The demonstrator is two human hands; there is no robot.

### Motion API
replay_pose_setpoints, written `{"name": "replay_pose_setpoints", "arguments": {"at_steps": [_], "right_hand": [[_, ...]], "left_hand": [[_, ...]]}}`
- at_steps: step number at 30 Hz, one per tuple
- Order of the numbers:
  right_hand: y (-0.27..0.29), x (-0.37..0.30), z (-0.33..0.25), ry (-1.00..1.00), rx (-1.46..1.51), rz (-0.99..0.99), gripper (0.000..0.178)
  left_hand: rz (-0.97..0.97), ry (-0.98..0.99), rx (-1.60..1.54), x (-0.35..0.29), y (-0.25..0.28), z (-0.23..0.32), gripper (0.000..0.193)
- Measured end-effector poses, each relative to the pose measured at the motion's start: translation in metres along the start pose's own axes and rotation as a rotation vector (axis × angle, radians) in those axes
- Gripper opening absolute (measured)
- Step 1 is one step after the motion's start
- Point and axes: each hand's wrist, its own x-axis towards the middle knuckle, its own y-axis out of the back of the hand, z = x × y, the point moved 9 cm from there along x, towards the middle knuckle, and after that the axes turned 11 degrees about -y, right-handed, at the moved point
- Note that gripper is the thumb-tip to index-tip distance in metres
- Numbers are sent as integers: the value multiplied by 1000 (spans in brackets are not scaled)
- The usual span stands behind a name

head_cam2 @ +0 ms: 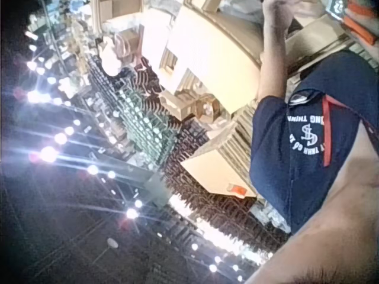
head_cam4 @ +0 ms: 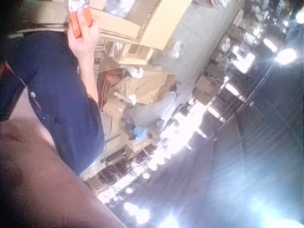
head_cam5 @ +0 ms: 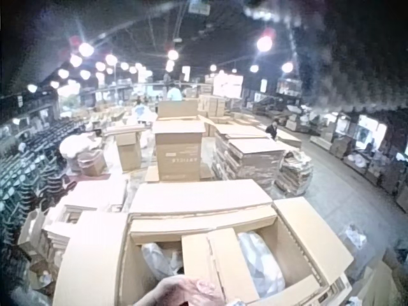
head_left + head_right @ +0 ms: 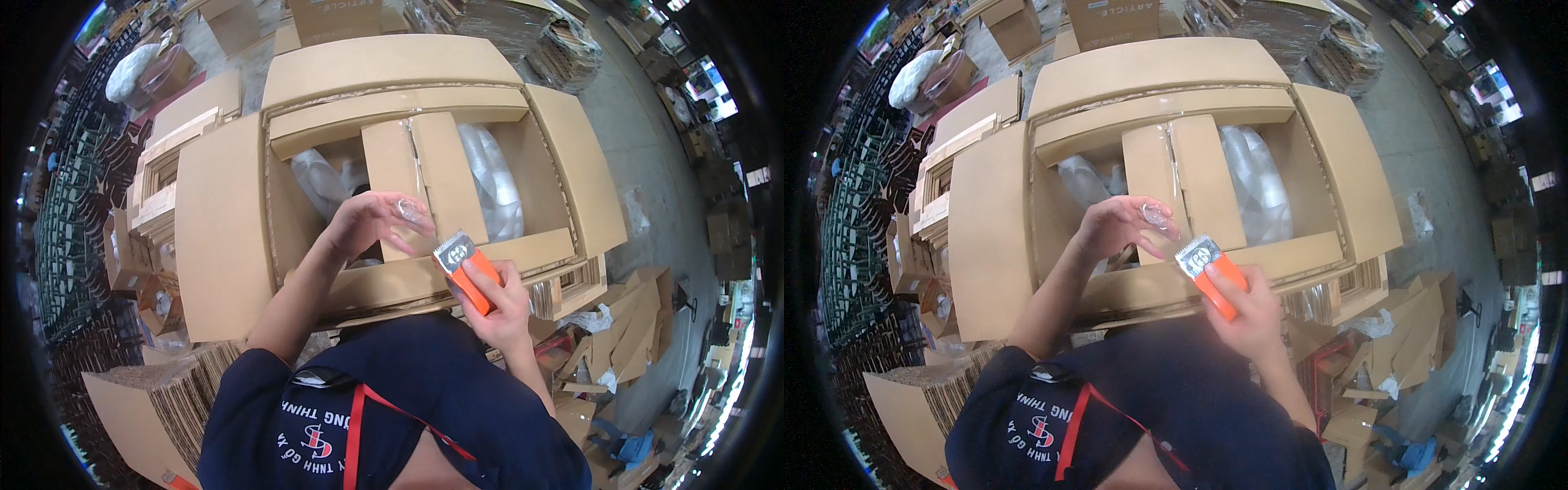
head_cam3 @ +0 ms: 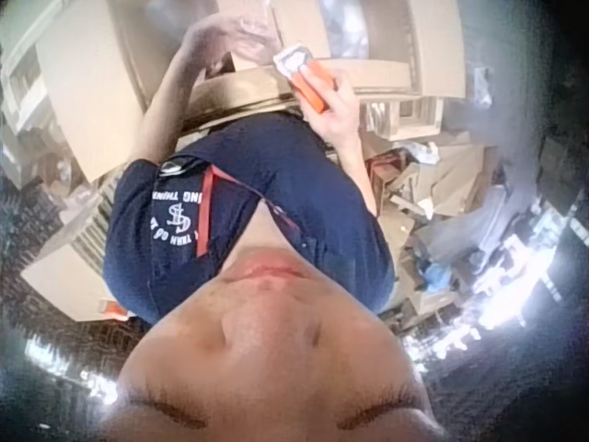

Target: The person uses a handheld tape dispenser to seal cardboard boxes in a warehouse. They apply tape to the seams of open boxes and then to the top flaps of closed boxes, working on multiple units.

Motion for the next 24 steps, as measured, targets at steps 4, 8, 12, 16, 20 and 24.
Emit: {"name": "replay_pose_setpoints", "arguments": {"at_steps": [4,8,12,16,20,24], "right_hand": [[-3,-3,-1,32,-105,-47,63],[-5,0,-10,69,-214,-67,65],[-7,4,-9,39,-170,38,65],[-20,9,-11,-113,-173,154,67],[-34,26,-21,-147,-113,131,63],[-50,75,17,-342,-253,-14,52]], "left_hand": [[188,105,435,-5,0,2,31],[297,119,672,-5,16,25,26],[310,23,979,37,16,56,22],[269,-412,1637,164,18,144,23],[315,-654,1778,231,91,241,29],[271,-530,2024,269,148,202,30]]}}
